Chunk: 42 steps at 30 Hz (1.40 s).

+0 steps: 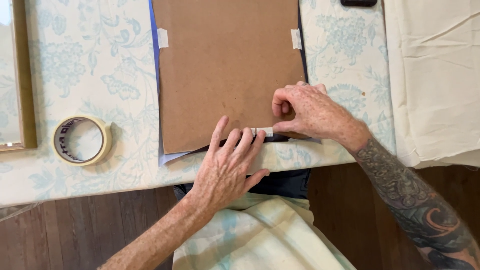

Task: Securing a blue sheet to a brown backing board by applying multiple small pieces of masking tape along the edges.

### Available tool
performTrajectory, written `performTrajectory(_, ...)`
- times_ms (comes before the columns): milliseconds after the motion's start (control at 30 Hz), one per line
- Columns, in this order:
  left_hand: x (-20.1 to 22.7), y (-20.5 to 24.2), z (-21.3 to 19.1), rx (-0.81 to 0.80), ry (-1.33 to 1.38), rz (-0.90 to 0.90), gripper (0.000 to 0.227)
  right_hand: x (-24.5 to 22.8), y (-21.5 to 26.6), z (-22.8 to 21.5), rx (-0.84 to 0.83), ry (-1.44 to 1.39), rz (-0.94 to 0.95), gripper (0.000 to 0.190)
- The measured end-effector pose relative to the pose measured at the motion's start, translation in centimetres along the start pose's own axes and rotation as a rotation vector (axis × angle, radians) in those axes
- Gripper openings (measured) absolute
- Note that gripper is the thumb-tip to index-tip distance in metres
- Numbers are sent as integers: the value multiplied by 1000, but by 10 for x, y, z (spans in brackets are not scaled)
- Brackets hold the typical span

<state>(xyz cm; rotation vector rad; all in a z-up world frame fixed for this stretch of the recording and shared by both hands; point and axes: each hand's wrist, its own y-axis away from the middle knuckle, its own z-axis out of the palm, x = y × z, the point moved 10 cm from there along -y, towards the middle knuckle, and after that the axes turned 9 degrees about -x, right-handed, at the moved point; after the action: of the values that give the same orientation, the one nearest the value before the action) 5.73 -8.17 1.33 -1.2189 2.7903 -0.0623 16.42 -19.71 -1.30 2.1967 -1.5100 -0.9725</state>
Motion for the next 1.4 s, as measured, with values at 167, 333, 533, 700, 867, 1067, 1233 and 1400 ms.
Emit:
performTrajectory(167, 2, 2, -1, -2, -94, -14, 90, -9, -4, 14, -36, -33, -26, 33)
performTrajectory(333, 3, 2, -3, 13, -99, -4, 88, -4, -1, 5, -89, -24, 1, 25)
performTrajectory(533, 5, 1, -5, 25, -112, -29, 94, -15, 5, 10, -135, -146, -15, 29)
performTrajectory(700, 3, 4, -5, 43, -35, -15, 90, -13, 2, 19, -221, 151, -13, 32)
performTrajectory(867, 4, 4, -4, 61, -23, -15, 89, -21, -5, 26, -260, 186, -11, 32)
performTrajectory(1067, 2, 7, -7, 46, -52, -40, 87, -36, -5, 22, -234, 211, -101, 31)
performTrajectory(1233, -3, 7, -9, 62, -6, -42, 83, -36, -6, 23, -261, 214, -119, 27)
performTrajectory(1400, -16, 13, -20, 92, 233, -41, 63, -31, -3, 22, -263, 204, -106, 30)
